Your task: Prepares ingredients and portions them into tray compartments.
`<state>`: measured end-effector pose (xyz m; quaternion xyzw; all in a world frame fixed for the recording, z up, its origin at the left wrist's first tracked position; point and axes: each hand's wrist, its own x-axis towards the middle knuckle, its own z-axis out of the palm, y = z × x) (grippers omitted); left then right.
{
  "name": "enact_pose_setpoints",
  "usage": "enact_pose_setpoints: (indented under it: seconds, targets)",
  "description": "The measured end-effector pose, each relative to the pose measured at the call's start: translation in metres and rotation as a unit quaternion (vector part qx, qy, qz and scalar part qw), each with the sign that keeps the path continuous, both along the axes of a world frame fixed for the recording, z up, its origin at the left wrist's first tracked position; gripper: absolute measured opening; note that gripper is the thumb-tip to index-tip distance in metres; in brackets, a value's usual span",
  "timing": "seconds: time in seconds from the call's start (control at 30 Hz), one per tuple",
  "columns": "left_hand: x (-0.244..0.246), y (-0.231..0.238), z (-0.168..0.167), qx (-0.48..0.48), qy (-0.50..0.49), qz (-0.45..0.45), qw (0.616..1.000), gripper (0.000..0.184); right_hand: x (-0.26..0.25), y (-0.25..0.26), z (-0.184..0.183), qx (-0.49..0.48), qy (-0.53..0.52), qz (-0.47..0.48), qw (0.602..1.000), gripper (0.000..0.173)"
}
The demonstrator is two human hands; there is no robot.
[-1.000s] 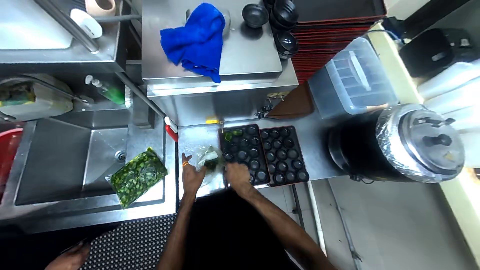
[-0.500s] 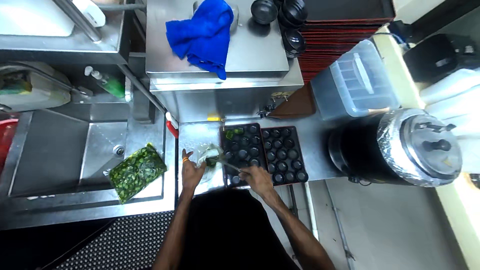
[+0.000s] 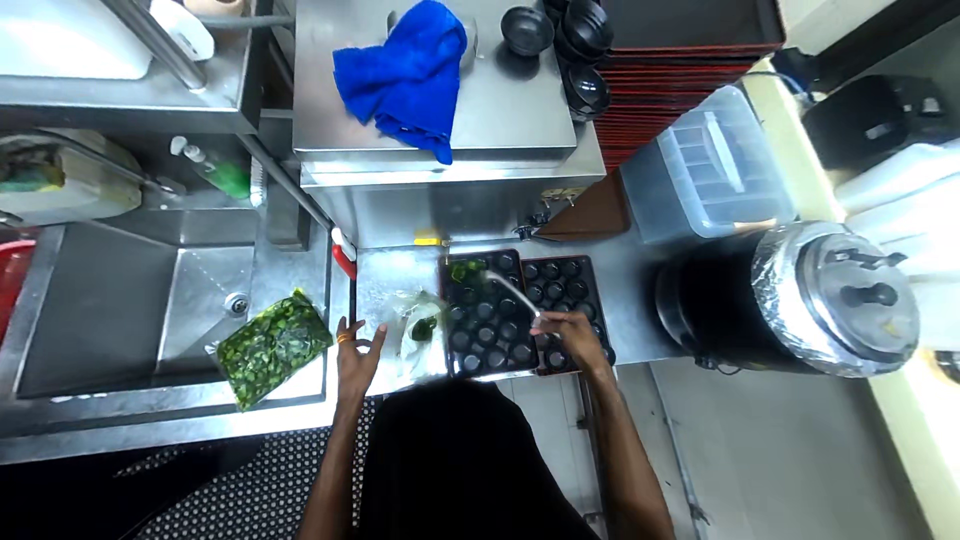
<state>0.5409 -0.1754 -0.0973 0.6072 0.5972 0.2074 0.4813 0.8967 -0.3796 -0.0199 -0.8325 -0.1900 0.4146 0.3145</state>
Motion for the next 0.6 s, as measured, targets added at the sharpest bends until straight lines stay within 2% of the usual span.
enact_pose_setpoints:
  seconds: [0.1, 0.2, 0.3, 0.43, 0.6]
  targets:
    - [-0.003, -0.002, -0.001, 0.002, -0.011, -0.004, 1.000, 0.087, 0.023, 0.008, -0.017, -0.072, -0.093, -0.021, 0.993, 0.026]
    - [-0.001, -0.004, 0.001, 0.022, -0.031, -0.005, 0.999, 0.078, 0.033, 0.022, -0.028, -0.143, -0.136, -0.007, 0.980, 0.028]
    - [0.001, -0.007, 0.006, 0.048, -0.028, 0.009, 0.998, 0.076, 0.034, 0.031, -0.041, -0.192, -0.174, 0.016, 0.966, 0.030]
    - [0.002, -0.014, 0.017, 0.057, 0.002, 0.023, 0.998, 0.086, 0.028, 0.028, -0.034, -0.175, -0.211, 0.013, 0.962, 0.032]
    - [0.008, -0.030, 0.018, 0.032, 0.086, -0.008, 0.996, 0.100, 0.006, 0.015, 0.010, -0.110, -0.184, 0.047, 0.976, 0.032]
